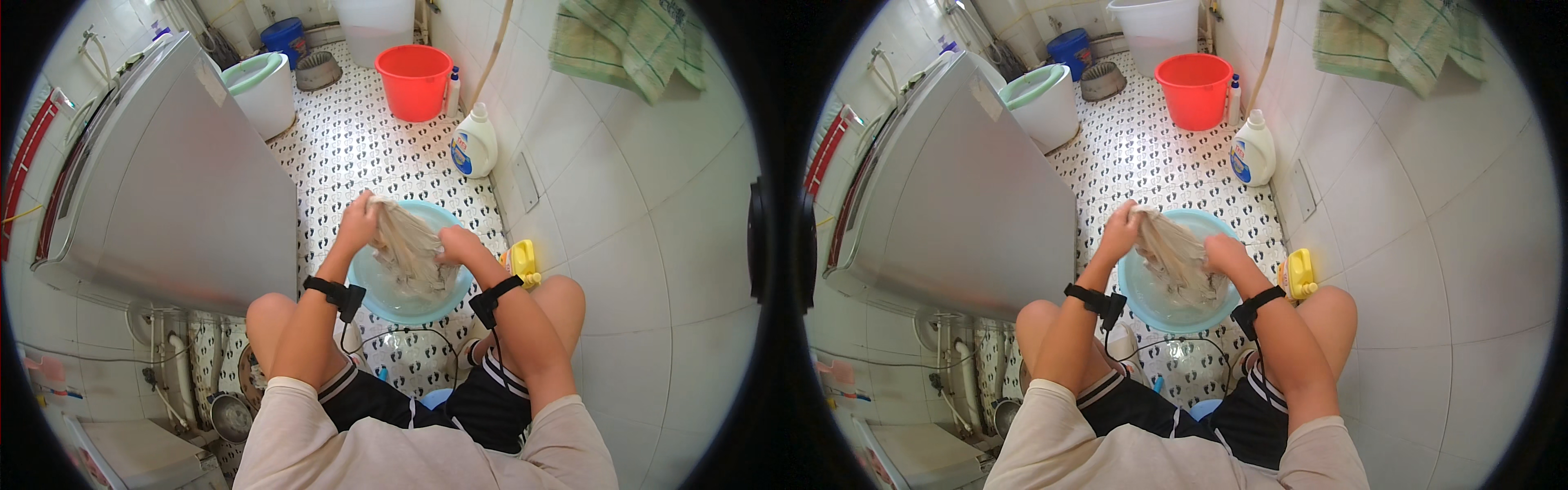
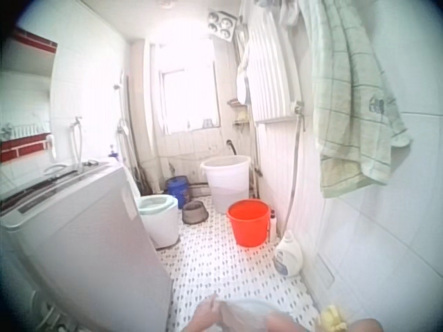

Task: The person is washing a white garment by hand in a basin of water, rubbing the fabric together and submerging it repeatedly.

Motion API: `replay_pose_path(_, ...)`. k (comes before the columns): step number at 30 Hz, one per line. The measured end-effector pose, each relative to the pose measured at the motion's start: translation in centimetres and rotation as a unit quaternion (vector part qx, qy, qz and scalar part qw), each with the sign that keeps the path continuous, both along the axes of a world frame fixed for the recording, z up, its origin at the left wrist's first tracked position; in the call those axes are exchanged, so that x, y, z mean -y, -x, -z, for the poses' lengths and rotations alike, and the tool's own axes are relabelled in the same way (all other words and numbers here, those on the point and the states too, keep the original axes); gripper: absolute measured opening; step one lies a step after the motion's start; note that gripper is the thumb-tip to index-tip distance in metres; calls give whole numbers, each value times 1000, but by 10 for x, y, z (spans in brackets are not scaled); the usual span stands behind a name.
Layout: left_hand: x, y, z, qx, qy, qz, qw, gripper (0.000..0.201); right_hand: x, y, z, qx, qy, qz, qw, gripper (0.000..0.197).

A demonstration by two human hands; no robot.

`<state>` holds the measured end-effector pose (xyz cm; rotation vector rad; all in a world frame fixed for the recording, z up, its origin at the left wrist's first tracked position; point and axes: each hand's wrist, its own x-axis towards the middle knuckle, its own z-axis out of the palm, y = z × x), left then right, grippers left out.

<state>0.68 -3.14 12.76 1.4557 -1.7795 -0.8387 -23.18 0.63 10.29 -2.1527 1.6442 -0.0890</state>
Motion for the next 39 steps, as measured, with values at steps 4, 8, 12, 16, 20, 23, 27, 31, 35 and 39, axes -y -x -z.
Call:
replay_pose_path(4,6,-11,-7,-74,45,-19,996,18,12,20,47,98,-55,4,994,27)
replay_pose_path(8,6,-13,-9,-81,64,-9,995,19,13,14,40,218,-27,66,973,30)
replay_pose_path(12,2,-9,-17,-107,32,37,993,19,5,-7,30,243,70,10,968,56)
replay_pose_path(16,-8,8,-41,-178,18,79,981,19,3,-30,33,258,63,3,964,94)
replay_pose_path(20,-8,9,-54,-197,1,100,975,23,7,-32,36,279,17,17,960,60)
replay_pose_path(23,-2,7,-60,-153,1,95,984,25,20,-15,43,245,50,37,967,33)
replay_pose_path(27,4,-12,-42,-72,24,53,996,37,28,-23,-1,240,95,14,966,23)
replay_pose_path(31,-6,-9,-44,77,103,149,980,68,29,-21,-55,308,100,69,944,25)
replay_pose_path(35,-14,8,-53,133,80,165,974,89,24,-29,-91,389,141,62,908,26)
replay_pose_path(39,-13,23,-62,106,103,115,982,37,18,-34,-122,393,214,35,894,23)
